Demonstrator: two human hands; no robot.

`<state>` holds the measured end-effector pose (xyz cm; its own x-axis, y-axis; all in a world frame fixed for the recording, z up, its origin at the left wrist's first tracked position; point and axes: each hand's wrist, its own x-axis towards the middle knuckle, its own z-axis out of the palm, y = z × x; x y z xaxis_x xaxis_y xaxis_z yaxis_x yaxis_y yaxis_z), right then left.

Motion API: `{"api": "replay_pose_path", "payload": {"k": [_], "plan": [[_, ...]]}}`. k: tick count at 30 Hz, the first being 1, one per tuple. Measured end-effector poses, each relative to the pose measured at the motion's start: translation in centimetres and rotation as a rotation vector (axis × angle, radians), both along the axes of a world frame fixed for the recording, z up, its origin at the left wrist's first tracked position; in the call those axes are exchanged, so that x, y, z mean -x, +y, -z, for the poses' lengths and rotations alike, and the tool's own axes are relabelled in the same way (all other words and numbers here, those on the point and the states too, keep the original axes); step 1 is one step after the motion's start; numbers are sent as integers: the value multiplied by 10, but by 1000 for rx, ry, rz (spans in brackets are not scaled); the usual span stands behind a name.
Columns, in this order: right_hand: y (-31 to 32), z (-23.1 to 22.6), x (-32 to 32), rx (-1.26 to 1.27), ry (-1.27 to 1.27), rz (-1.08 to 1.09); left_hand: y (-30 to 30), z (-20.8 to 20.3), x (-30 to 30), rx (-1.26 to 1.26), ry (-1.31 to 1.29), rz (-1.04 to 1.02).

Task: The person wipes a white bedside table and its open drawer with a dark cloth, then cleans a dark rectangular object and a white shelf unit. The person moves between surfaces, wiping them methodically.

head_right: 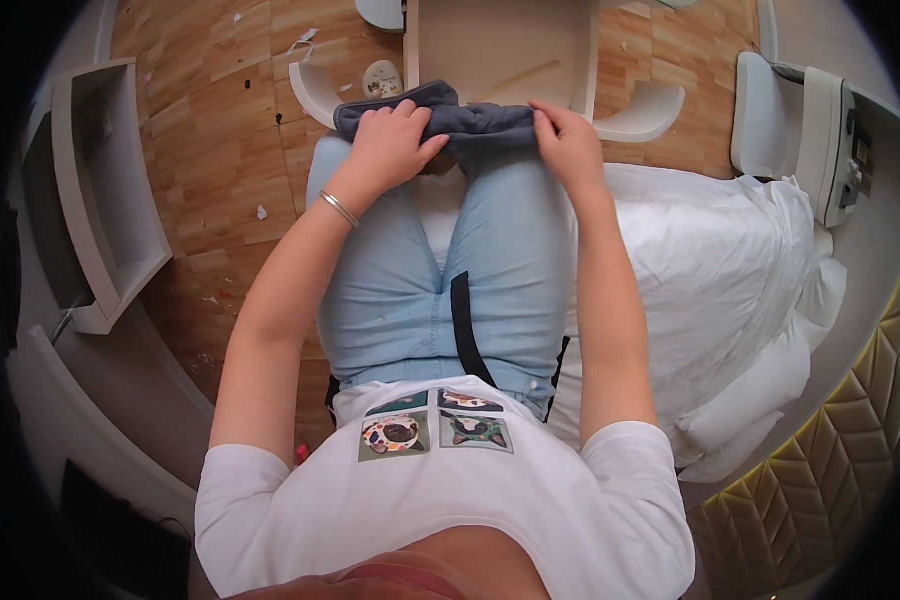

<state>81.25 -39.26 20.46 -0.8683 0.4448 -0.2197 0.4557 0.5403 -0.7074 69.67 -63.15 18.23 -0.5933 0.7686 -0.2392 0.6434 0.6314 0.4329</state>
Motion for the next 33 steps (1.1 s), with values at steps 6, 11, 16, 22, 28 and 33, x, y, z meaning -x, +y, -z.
{"api": "replay_pose_path", "payload": {"k": [6,11,16,22,28,33], "plan": [[15,-16,-18,-83,-54,29,66,9,-38,-158,116,5],[-22,1,-1,-276,48,-353,67,20,-39,-115,177,-29],[-57,8,26,-126,95,-477,2,13,-2,-48,132,5],[-105,20,35,-348,5,-487,-60,-14,51,123,19,102],[-122,20,43,-335,36,-536,-62,-13,51,151,44,77],[-96,30,33,-196,176,-375,-26,-1,27,205,50,-27]]}}
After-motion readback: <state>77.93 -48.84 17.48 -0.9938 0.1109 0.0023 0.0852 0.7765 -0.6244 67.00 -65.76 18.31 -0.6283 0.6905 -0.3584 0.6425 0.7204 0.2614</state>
